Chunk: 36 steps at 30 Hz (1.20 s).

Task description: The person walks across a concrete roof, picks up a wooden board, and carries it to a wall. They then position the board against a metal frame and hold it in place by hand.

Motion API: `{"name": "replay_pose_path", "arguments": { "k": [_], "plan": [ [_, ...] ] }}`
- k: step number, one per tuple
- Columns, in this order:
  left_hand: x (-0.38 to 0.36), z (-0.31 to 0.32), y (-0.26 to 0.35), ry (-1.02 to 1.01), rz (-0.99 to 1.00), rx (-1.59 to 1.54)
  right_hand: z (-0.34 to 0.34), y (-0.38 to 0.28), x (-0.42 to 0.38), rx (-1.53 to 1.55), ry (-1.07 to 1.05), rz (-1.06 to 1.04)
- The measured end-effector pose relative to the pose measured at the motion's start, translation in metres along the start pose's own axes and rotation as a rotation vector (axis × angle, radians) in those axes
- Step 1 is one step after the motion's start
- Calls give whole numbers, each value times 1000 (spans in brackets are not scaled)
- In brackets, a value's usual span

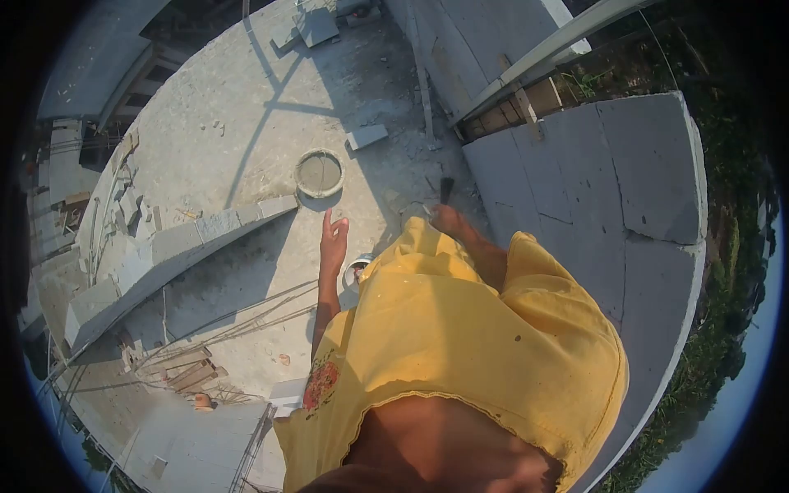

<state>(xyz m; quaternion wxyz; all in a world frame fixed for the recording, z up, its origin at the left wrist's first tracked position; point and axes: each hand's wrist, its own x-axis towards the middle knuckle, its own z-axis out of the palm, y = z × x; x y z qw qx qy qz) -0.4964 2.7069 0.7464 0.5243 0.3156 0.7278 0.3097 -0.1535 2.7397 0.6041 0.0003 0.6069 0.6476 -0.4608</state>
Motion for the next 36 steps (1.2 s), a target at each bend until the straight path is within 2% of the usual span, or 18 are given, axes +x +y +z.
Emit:
{"name": "replay_pose_path", "arguments": {
  "k": [1,2,4,6,7,9,12,14,16,17,19,21,25,28,30,32,34,36],
  "plan": [
    [0,-9,-32,69,18,-4,-1,2,-1,44,-95,60],
    [-15,-22,-38,123,5,-30,-2,12,-6,49,-100,-143],
    [-49,-49,-63,259,-130,-69,-1,4,2,105,-122,-306],
    [-85,-63,-120,465,-204,-272,25,69,65,-294,-213,-788],
    [-116,-74,-120,540,-275,-296,13,9,57,-407,-309,-440],
    [-157,-72,-210,719,-308,-345,3,-52,50,-156,-349,-112],
    [-233,-56,-302,869,-439,-483,8,-73,71,-377,-450,-717],
    [-292,-49,-290,921,-744,-481,51,-52,116,134,-582,-72],
    [-310,2,-367,1028,-777,-647,57,-57,133,-60,-695,-513],
    [-315,19,-373,1028,-814,-735,61,-66,143,-77,-764,-416],
    [-311,50,-324,980,-838,-897,57,-83,170,-116,-871,-206],
    [-287,57,-219,922,-926,-1025,64,-84,205,-348,-779,-489],
    [-188,120,-149,721,-810,-1156,39,-159,251,-466,-804,-769],
    [-155,106,-119,820,-689,-1251,32,-211,276,-697,-814,-880],
    [-156,72,-95,974,-403,-1463,21,-229,289,-859,-815,-935],
    [-180,24,-50,932,316,-1980,21,-261,299,-891,-779,-825],
    [-178,-16,-28,1134,651,-1979,25,-287,309,-900,-772,-802],
    [-170,-37,-32,1245,329,-1747,37,-313,320,-878,-791,-876]
  ]
}}
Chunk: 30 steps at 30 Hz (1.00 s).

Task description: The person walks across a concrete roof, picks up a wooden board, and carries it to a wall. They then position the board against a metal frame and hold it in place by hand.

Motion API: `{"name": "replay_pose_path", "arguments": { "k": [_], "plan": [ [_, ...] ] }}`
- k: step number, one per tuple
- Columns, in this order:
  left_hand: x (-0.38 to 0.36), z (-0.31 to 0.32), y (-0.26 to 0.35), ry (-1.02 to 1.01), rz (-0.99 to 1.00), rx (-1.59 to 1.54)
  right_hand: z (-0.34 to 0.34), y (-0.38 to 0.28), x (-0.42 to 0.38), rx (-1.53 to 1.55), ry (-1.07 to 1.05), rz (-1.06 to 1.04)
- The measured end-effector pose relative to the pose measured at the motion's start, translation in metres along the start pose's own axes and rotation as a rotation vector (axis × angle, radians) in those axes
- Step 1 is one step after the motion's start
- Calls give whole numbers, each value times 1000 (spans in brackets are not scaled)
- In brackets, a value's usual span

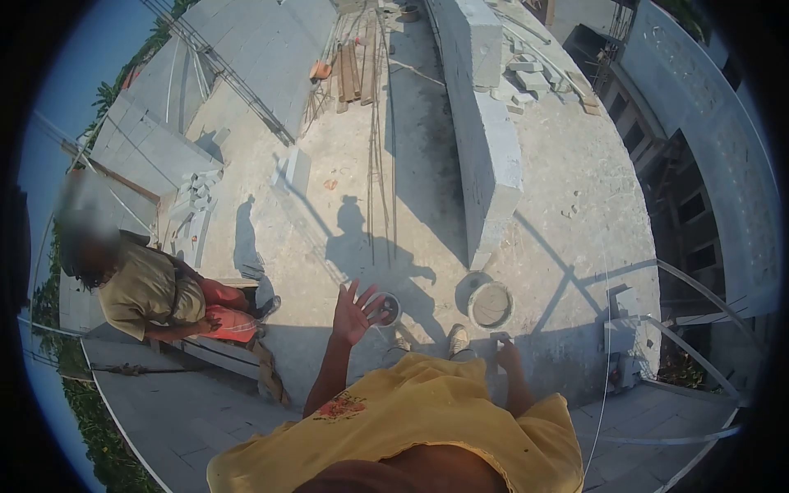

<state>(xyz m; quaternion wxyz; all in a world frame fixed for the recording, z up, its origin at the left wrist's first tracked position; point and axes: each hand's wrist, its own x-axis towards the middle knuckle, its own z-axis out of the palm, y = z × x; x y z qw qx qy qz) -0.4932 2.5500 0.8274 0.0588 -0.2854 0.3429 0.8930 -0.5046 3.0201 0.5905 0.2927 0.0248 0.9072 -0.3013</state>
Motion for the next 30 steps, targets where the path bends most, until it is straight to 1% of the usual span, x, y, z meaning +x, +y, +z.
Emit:
{"name": "replay_pose_path", "arguments": {
  "k": [1,2,3,4,5,7,8,9,10,12,15,18,19,22,25,30],
  "plan": [
    [7,0,-2,63,6,161,-7,-5,11,7,40,-41],
    [11,-1,-9,108,-31,381,-9,-11,20,16,79,-80],
    [13,-7,-21,80,-14,606,-8,-17,26,30,115,-116],
    [14,-15,-36,49,4,835,-12,-28,32,49,38,-57],
    [14,-29,-51,16,21,1065,-9,-38,33,46,10,-52],
    [9,-82,-105,23,-16,1133,-8,-59,34,27,-42,-45],
    [11,-131,-146,22,-104,1040,1,-56,41,137,-209,-3],
    [5,-166,-178,17,-190,941,15,-52,43,172,-216,-58],
    [-12,-179,-193,69,-217,894,24,-51,40,205,-223,-108],
    [-50,-199,-204,169,-269,807,40,-53,35,265,-246,-205],
    [-101,-232,-189,323,-339,699,54,-71,33,272,-321,-285],
    [-119,-246,-163,518,-341,658,61,-90,33,226,-389,-305],
    [-119,-242,-148,587,-329,655,64,-97,33,209,-405,-309],
    [-130,-192,-72,717,-419,460,71,-120,28,172,-454,-320],
    [-128,-196,-56,689,-386,433,80,-138,25,141,-514,-337],
    [-98,-268,-100,595,-265,553,90,-159,18,103,-597,-360]
  ]
}}
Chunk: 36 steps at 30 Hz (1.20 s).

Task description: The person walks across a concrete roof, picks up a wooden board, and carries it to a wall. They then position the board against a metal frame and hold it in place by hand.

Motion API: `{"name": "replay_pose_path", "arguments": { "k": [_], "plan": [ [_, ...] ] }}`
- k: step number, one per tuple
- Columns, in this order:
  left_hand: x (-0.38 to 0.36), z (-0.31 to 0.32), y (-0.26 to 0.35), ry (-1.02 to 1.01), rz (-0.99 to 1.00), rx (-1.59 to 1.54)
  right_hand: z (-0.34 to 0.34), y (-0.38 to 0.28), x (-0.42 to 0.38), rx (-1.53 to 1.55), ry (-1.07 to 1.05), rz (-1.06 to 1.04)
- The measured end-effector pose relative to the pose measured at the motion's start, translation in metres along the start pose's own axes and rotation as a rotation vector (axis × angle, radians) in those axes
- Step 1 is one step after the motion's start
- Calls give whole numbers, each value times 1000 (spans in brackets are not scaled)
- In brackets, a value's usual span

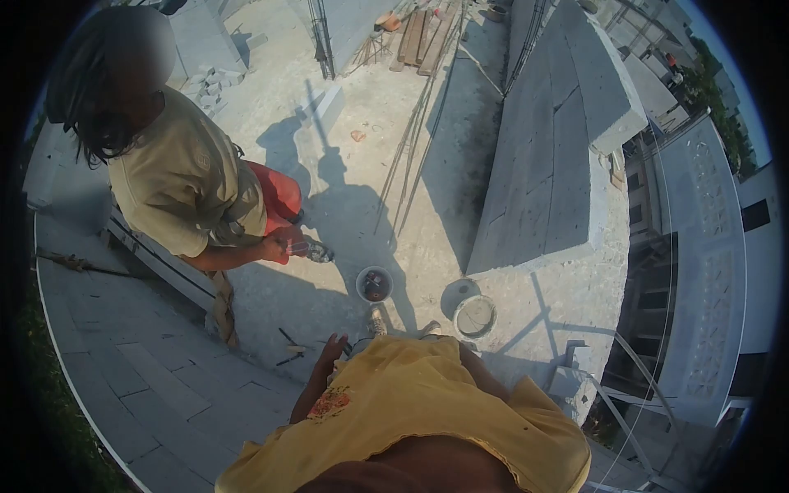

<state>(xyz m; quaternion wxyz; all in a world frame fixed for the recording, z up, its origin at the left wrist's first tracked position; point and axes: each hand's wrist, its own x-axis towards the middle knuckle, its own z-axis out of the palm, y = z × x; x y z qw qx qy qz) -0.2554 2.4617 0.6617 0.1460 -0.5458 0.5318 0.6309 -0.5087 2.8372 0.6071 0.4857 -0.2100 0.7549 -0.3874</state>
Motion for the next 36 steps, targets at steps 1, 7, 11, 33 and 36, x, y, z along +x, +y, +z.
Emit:
{"name": "replay_pose_path", "arguments": {
  "k": [1,7,11,33,36],
  "plan": [
    [5,-5,-4,-5,32,32,1,-4,1,-6,-10,-3],
    [-26,-56,40,66,-57,-11,3,-27,-5,4,-49,25],
    [10,-115,23,152,2,165,1,-47,-15,153,-28,203],
    [65,-212,105,-46,-52,424,-41,-181,56,-137,290,324],
    [98,-201,94,0,-66,462,-45,-125,102,-357,307,165]
  ]
}}
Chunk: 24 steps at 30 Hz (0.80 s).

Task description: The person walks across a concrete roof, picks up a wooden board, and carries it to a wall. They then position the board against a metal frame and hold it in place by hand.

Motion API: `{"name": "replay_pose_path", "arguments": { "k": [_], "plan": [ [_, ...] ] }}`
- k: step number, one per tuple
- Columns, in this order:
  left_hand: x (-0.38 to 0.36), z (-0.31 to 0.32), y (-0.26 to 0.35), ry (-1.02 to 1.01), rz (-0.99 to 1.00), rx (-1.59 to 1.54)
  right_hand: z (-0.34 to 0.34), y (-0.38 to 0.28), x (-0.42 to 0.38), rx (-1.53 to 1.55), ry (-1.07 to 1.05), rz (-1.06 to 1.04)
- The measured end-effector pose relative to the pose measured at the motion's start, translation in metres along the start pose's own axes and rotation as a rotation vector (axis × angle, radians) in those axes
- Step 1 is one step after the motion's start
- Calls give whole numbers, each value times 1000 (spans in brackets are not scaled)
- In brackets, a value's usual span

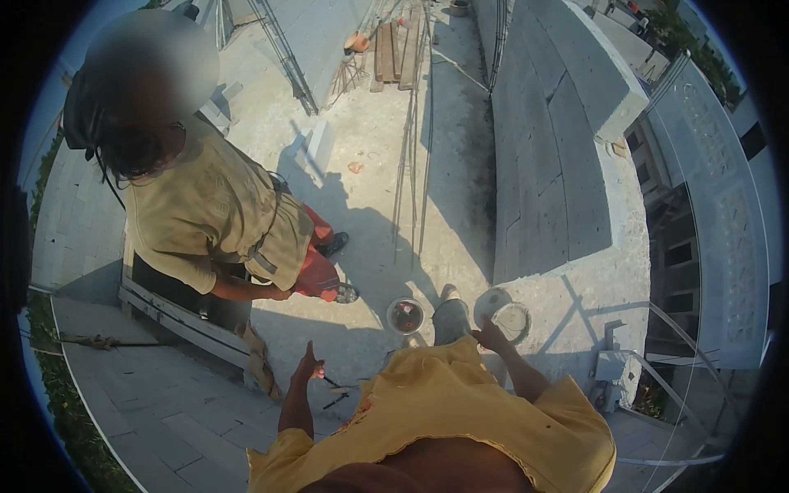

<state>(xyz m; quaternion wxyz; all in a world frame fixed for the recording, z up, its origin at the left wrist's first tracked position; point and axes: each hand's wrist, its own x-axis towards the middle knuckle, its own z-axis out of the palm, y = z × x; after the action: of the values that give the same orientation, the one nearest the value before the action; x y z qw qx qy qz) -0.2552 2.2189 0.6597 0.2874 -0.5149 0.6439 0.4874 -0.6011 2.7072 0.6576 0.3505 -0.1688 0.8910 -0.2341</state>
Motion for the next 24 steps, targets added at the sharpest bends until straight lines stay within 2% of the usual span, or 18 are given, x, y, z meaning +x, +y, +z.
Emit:
{"name": "replay_pose_path", "arguments": {
  "k": [1,2,3,5,6,8,9,10,11,12,15,18,21,24],
  "plan": [
    [16,4,-4,12,9,-44,7,21,20,-106,38,-151],
    [28,8,-5,12,5,-60,-26,-6,28,-47,-185,2],
    [39,16,-2,-18,-2,-71,-67,-43,18,90,-199,-22],
    [56,23,13,-117,-21,-100,-84,-30,57,-61,71,-72],
    [66,29,16,-194,-28,-127,-97,-17,75,-159,231,-206],
    [77,38,32,-362,-24,-176,-146,-48,83,184,259,26],
    [80,42,44,-449,-20,-206,-146,-33,111,288,272,65],
    [65,53,73,-350,17,-71,-138,8,153,388,278,105],
    [36,60,137,-247,51,55,-147,30,198,486,278,138],
    [41,71,153,-258,57,63,-162,9,203,456,324,198],
    [55,105,189,-301,92,70,-184,16,270,288,303,173],
    [72,129,234,-333,144,64,-240,-33,274,357,328,-86],
    [78,143,305,-271,203,86,-272,-45,297,315,251,44],
    [83,146,368,-93,273,131,-275,-32,323,173,210,233]
  ]
}}
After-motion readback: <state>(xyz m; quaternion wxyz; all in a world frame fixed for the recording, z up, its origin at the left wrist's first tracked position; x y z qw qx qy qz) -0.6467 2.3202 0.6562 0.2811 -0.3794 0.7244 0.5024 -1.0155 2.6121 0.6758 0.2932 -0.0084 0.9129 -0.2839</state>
